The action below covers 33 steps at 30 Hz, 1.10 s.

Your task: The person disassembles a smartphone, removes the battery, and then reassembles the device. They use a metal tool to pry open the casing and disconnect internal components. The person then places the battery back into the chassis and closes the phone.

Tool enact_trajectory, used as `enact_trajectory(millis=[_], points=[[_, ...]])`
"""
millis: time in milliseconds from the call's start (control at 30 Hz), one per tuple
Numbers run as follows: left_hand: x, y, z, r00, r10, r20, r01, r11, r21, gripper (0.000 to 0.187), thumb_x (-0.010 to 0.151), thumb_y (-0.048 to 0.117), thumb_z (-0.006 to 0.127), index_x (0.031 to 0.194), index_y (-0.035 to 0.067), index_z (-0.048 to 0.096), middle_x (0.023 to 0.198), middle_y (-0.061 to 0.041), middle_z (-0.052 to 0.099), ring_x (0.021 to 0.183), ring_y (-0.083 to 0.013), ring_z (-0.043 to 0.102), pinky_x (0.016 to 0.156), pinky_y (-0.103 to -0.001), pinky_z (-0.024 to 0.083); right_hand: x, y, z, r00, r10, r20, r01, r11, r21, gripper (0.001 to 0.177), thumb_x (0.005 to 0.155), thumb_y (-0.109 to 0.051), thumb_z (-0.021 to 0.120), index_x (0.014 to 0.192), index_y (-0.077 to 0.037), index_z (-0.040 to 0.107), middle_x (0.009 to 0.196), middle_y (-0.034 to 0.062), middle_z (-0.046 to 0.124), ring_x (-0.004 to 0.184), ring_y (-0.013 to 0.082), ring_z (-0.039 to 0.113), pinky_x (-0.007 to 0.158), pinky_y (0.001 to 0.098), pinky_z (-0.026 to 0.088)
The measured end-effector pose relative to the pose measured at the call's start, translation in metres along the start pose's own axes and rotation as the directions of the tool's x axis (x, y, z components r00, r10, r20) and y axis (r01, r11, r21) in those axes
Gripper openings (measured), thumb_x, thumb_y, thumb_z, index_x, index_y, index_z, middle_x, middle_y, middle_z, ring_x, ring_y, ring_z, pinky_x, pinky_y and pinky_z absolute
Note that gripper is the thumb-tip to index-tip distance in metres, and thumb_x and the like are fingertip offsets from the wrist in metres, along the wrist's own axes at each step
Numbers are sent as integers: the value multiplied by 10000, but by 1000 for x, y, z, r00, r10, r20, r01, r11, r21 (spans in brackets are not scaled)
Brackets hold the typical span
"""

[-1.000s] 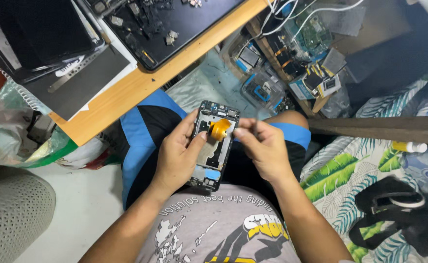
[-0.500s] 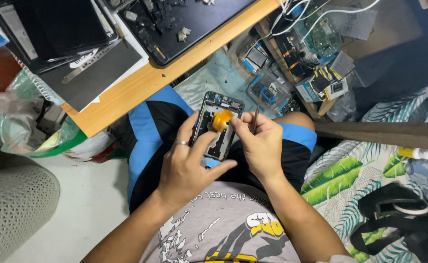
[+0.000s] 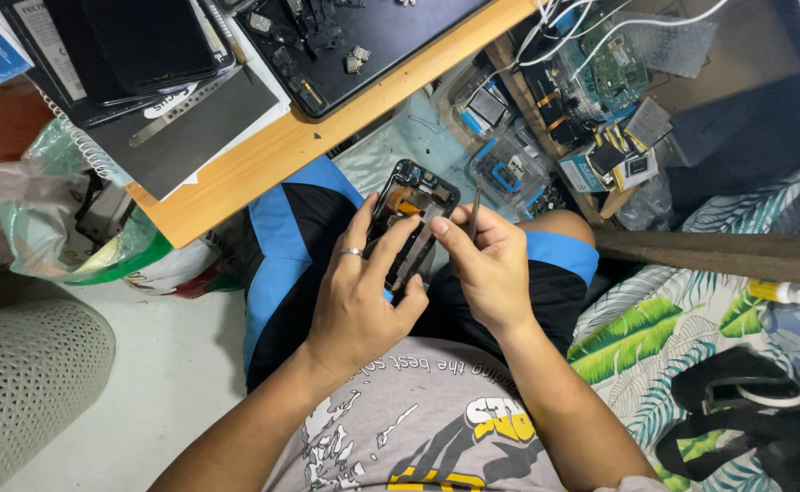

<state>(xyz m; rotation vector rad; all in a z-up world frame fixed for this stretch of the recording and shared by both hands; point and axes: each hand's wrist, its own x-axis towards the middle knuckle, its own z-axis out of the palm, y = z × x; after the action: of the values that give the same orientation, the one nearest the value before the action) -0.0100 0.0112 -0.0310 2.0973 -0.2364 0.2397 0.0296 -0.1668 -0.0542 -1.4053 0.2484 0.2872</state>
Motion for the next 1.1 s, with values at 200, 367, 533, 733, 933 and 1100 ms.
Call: enact_trajectory(millis=[200, 367, 533, 733, 933, 1100], points=[[-1, -2, 3, 1000, -22, -15, 21, 999, -26, 612, 867, 176, 736, 1429, 52, 528, 1456, -339, 442, 1315, -500, 518, 1116, -505, 458, -4, 3, 10, 990, -136, 46, 134, 990, 36, 82, 986, -57, 727, 1025, -8, 673, 923, -53, 662, 784, -5, 558, 669, 185, 428], [-8, -20, 8, 969, -229, 91, 244, 840, -484, 504, 997, 205, 671, 1461, 104, 501, 1378, -196, 585, 1219, -322, 608, 1004, -410, 512, -1, 2, -1, 991, -62, 122, 71, 995, -72, 179, 1038, -150, 649, 1060, 16, 714, 929, 31, 709, 650, 25, 462, 554, 204, 363], [-16, -33, -3, 799, -204, 566, 511, -266, -818, 554, 1066, 257, 556, 1558, 97, 359, 1330, -169, 584, 1041, -210, 617, 816, -336, 532, 7, -11, -25, 978, -10, 207, -40, 970, 241, 379, 1129, -262, 505, 1045, 54, 698, 976, 224, 742, 576, 107, 516, 536, 261, 449], [-18, -34, -4, 786, -22, 618, 493, -580, -648, 569, 1070, 325, 564, 1562, 141, 345, 1381, -216, 534, 1060, -248, 564, 840, -336, 521, 8, -23, -42, 977, -147, 155, 118, 976, 183, 450, 1154, -300, 458, 1057, 90, 663, 1054, 257, 702, 807, 218, 641, 731, 330, 534], [-22, -40, -3, 807, 10, 590, 465, -626, -626, 609, 1083, 355, 560, 1590, 89, 355, 1408, -238, 521, 1083, -259, 551, 845, -346, 514, 28, -24, -53, 1000, -14, -13, 11, 988, -155, 378, 1131, -280, 530, 1024, 47, 686, 782, 173, 619, 641, 191, 528, 575, 314, 420], [-23, -42, -5, 805, -66, 590, 457, -564, -687, 602, 1061, 342, 559, 1581, 119, 351, 1408, -239, 523, 1060, -259, 566, 843, -370, 517, 74, -56, -47, 843, -445, 301, 526, 569, -632, 256, 1072, -131, 575, 1276, 14, 634, 1109, 113, 696, 957, 211, 657, 826, 341, 510]])
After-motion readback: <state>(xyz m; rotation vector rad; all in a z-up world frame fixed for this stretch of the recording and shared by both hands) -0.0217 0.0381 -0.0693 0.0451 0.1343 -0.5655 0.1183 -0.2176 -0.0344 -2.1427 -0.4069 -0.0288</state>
